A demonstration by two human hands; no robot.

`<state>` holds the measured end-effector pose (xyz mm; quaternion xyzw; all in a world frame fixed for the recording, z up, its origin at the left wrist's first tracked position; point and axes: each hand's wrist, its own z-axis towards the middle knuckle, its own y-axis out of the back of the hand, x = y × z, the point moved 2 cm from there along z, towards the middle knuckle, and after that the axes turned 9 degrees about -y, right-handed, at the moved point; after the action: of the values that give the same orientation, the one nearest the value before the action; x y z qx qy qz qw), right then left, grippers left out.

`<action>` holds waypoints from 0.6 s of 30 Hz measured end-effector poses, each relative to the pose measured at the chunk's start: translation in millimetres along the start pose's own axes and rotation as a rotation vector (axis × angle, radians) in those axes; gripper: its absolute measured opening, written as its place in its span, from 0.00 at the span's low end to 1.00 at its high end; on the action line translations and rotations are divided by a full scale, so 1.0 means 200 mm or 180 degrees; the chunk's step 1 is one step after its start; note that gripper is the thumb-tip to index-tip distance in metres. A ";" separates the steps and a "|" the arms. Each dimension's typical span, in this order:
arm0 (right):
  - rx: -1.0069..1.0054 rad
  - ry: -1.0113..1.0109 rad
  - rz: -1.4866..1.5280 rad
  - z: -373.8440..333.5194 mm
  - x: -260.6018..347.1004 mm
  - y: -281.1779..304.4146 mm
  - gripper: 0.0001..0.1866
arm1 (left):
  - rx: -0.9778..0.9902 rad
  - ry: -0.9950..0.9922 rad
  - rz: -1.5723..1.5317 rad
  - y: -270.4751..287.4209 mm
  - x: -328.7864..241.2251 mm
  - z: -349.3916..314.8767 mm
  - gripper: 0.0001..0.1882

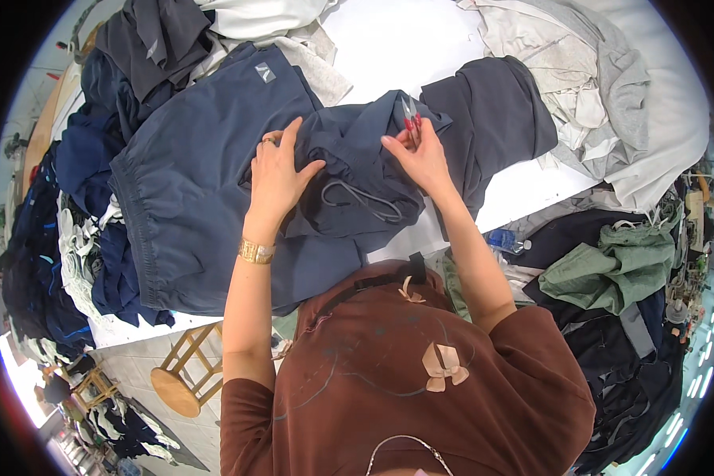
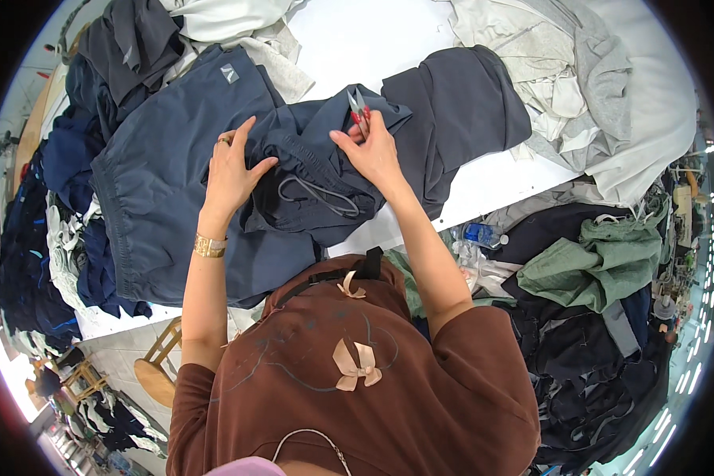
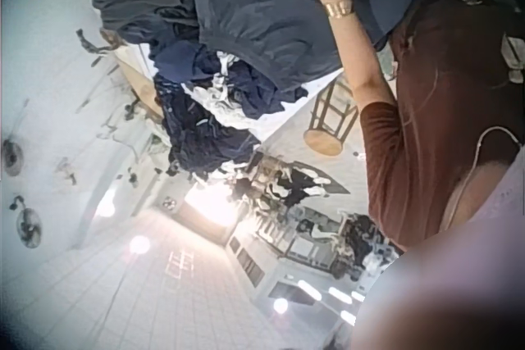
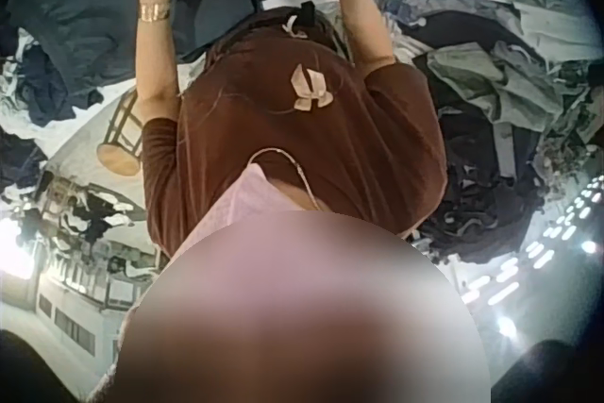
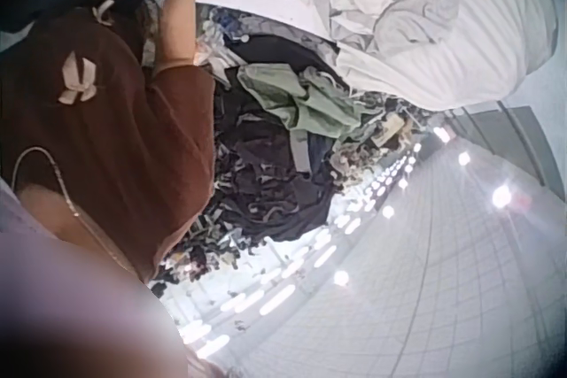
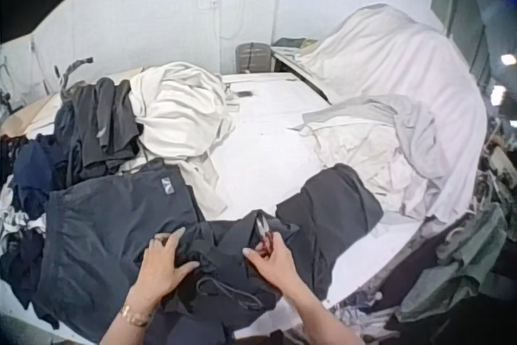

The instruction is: Sorting through piles of finished shorts and using a thread trimmer to remove loose threads before bundling them.

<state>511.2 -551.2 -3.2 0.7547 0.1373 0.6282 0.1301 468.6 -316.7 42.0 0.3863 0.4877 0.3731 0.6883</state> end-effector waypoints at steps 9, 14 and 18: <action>0.1040 -0.0328 0.0494 -0.23 -0.27 0.05 0.22 | -0.0185 -0.0502 -0.0991 -0.02 -0.13 -0.09 0.20; 0.1219 -0.0941 0.3175 -0.15 -0.17 0.08 0.10 | -0.0006 -0.1221 -0.0626 -0.10 -0.29 0.00 0.26; 0.1349 -0.1211 0.3494 -0.13 -0.06 0.12 0.09 | 0.0234 -0.1292 -0.0433 -0.13 -0.32 0.07 0.24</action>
<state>484.0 -577.3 -1.1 0.8235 -0.1749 0.4170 -0.3426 470.3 -388.3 46.2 0.4446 0.3773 0.2224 0.7813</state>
